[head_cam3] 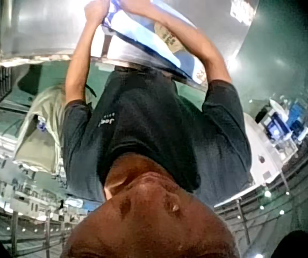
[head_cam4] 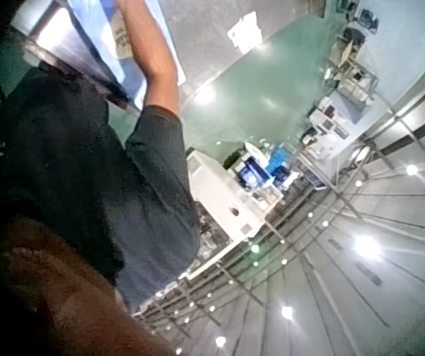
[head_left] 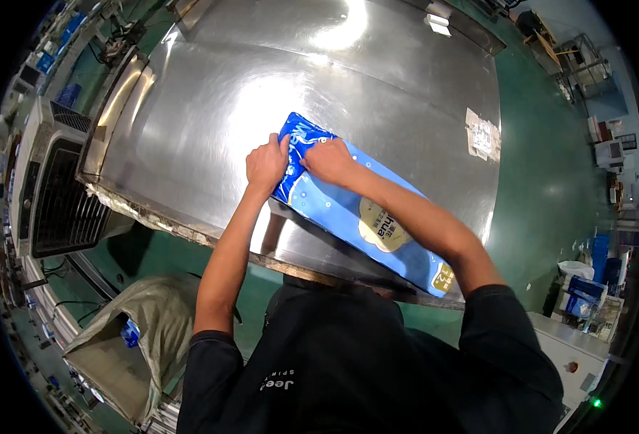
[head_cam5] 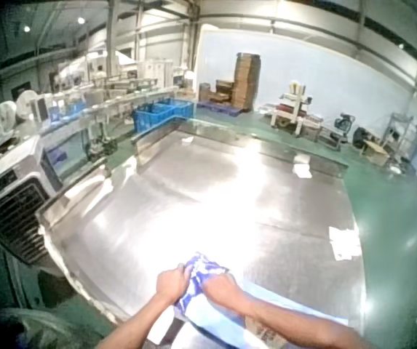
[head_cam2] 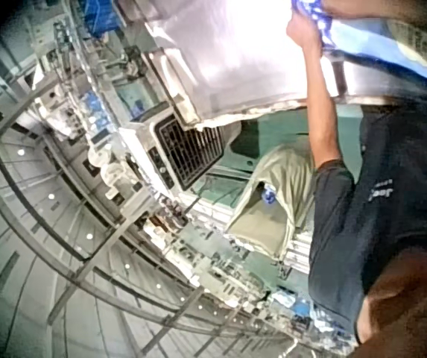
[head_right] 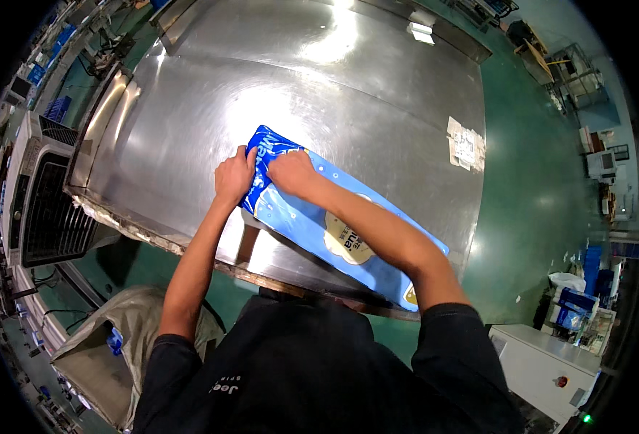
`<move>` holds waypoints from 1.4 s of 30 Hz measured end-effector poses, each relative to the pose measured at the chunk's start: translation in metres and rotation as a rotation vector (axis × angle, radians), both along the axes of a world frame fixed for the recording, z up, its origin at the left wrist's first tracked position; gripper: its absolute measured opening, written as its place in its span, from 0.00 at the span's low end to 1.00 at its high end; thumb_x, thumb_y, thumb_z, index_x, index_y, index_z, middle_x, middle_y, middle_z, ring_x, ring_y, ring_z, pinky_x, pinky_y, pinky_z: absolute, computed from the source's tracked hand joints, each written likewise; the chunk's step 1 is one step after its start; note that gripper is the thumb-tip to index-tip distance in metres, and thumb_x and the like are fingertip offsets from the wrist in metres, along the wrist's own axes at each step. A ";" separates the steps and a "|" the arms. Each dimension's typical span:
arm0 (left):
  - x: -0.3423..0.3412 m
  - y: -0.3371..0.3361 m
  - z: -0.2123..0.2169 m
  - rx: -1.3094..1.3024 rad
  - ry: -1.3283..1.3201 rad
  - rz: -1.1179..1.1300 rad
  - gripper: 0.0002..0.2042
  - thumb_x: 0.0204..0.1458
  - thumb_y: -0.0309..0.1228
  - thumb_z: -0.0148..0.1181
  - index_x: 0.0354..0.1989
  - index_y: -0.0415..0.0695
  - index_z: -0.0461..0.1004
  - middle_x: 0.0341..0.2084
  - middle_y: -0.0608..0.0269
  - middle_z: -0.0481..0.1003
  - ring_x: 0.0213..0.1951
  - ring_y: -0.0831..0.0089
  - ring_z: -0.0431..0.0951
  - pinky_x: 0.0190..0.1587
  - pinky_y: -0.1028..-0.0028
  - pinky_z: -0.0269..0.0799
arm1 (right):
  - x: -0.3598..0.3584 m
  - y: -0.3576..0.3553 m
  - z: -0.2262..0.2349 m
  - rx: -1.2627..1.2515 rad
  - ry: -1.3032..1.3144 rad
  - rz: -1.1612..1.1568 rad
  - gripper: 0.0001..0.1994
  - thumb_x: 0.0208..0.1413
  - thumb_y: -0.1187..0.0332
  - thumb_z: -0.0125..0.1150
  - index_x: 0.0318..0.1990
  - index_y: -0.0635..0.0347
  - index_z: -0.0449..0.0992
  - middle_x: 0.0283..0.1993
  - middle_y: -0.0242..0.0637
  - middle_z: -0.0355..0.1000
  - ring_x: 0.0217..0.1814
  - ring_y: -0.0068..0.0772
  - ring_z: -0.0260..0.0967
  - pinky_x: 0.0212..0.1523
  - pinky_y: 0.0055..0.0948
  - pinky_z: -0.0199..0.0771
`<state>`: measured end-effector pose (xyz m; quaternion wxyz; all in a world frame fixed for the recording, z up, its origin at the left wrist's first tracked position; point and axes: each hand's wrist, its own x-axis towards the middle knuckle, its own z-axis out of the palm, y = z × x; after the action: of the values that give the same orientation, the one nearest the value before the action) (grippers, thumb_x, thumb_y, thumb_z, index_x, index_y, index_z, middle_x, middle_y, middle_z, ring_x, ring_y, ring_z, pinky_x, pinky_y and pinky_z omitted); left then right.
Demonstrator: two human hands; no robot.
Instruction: The person picks up multi-packs of toilet paper from a blue plastic bin, carries them to a metal table, and places the individual rolls onto a moving conveyor belt one by one, eventually discarding the plastic outer packaging into a large bag.
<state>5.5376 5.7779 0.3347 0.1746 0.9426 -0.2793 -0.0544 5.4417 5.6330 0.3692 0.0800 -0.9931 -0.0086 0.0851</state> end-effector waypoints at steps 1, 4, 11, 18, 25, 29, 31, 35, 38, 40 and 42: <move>0.000 -0.003 0.002 -0.001 -0.005 -0.005 0.24 0.69 0.51 0.41 0.39 0.41 0.75 0.24 0.41 0.80 0.30 0.42 0.83 0.36 0.49 0.78 | 0.009 -0.003 0.002 -0.037 0.004 0.046 0.15 0.59 0.56 0.60 0.28 0.56 0.84 0.31 0.45 0.81 0.37 0.48 0.81 0.37 0.47 0.79; 0.001 -0.001 -0.007 0.028 0.015 -0.014 0.25 0.69 0.51 0.40 0.43 0.42 0.74 0.26 0.42 0.81 0.32 0.43 0.83 0.38 0.49 0.78 | 0.022 0.004 0.016 -0.195 0.132 0.170 0.08 0.52 0.66 0.60 0.29 0.53 0.85 0.31 0.42 0.82 0.38 0.46 0.82 0.37 0.46 0.80; 0.004 0.012 -0.019 0.065 0.041 -0.012 0.26 0.69 0.54 0.39 0.51 0.44 0.74 0.31 0.41 0.82 0.36 0.41 0.83 0.39 0.48 0.77 | -0.180 -0.072 0.012 -0.021 0.276 0.083 0.10 0.58 0.64 0.57 0.39 0.47 0.85 0.30 0.38 0.79 0.32 0.42 0.79 0.31 0.44 0.76; 0.000 0.004 -0.008 -0.009 0.036 -0.024 0.25 0.70 0.49 0.41 0.57 0.40 0.72 0.39 0.42 0.82 0.42 0.42 0.82 0.45 0.51 0.76 | -0.529 -0.141 0.067 -0.322 0.780 -0.156 0.07 0.53 0.59 0.65 0.36 0.47 0.83 0.36 0.34 0.80 0.37 0.42 0.79 0.37 0.46 0.75; -0.070 -0.068 0.028 -0.055 -0.023 -1.136 0.33 0.51 0.35 0.69 0.67 0.47 0.66 0.67 0.46 0.64 0.70 0.49 0.61 0.73 0.50 0.52 | -0.447 -0.059 0.065 -0.039 0.207 -0.631 0.14 0.61 0.56 0.61 0.31 0.57 0.78 0.29 0.45 0.75 0.36 0.51 0.76 0.36 0.49 0.74; -0.096 -0.117 0.031 0.088 0.001 -1.293 0.36 0.52 0.38 0.69 0.70 0.48 0.61 0.61 0.48 0.70 0.63 0.50 0.69 0.67 0.48 0.61 | -0.305 -0.008 0.027 0.212 -0.306 -0.487 0.08 0.59 0.64 0.63 0.35 0.59 0.78 0.36 0.41 0.75 0.40 0.49 0.74 0.38 0.46 0.76; -0.096 -0.124 0.022 0.063 -0.052 -1.328 0.31 0.55 0.36 0.64 0.68 0.48 0.63 0.50 0.50 0.76 0.53 0.52 0.77 0.55 0.53 0.74 | -0.245 0.009 0.029 0.290 -0.483 -0.451 0.17 0.59 0.63 0.63 0.51 0.62 0.75 0.47 0.43 0.75 0.45 0.50 0.75 0.43 0.45 0.77; -0.105 -0.134 0.039 -0.021 -0.039 -1.250 0.22 0.51 0.25 0.57 0.58 0.47 0.71 0.47 0.53 0.78 0.46 0.53 0.80 0.41 0.58 0.79 | -0.216 0.013 0.000 0.179 -0.389 -0.547 0.13 0.59 0.62 0.64 0.44 0.63 0.77 0.42 0.44 0.75 0.38 0.47 0.76 0.36 0.43 0.76; -0.103 -0.148 0.041 -0.052 -0.107 -1.196 0.13 0.48 0.24 0.55 0.43 0.45 0.77 0.40 0.52 0.80 0.42 0.52 0.80 0.40 0.56 0.78 | -0.214 0.018 0.006 0.211 -0.407 -0.580 0.09 0.59 0.64 0.62 0.35 0.60 0.77 0.36 0.42 0.74 0.36 0.44 0.76 0.33 0.40 0.75; -0.096 -0.169 0.028 -0.082 -0.112 -1.087 0.07 0.46 0.25 0.55 0.32 0.44 0.79 0.34 0.49 0.81 0.38 0.51 0.81 0.39 0.56 0.77 | -0.215 0.038 0.025 0.246 -0.332 -0.564 0.08 0.59 0.64 0.61 0.32 0.58 0.77 0.32 0.40 0.73 0.34 0.43 0.76 0.31 0.40 0.74; -0.073 -0.201 0.021 -0.067 -0.038 -0.820 0.07 0.43 0.28 0.55 0.27 0.43 0.80 0.28 0.47 0.81 0.36 0.48 0.81 0.39 0.52 0.77 | -0.229 0.089 0.030 0.175 -0.399 -0.382 0.07 0.60 0.66 0.59 0.30 0.55 0.76 0.27 0.36 0.70 0.30 0.39 0.75 0.28 0.37 0.73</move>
<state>5.4648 5.5766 0.3553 0.1637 0.7479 -0.6366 -0.0928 5.2126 5.7216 0.3991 0.1770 -0.9631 0.1558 -0.1297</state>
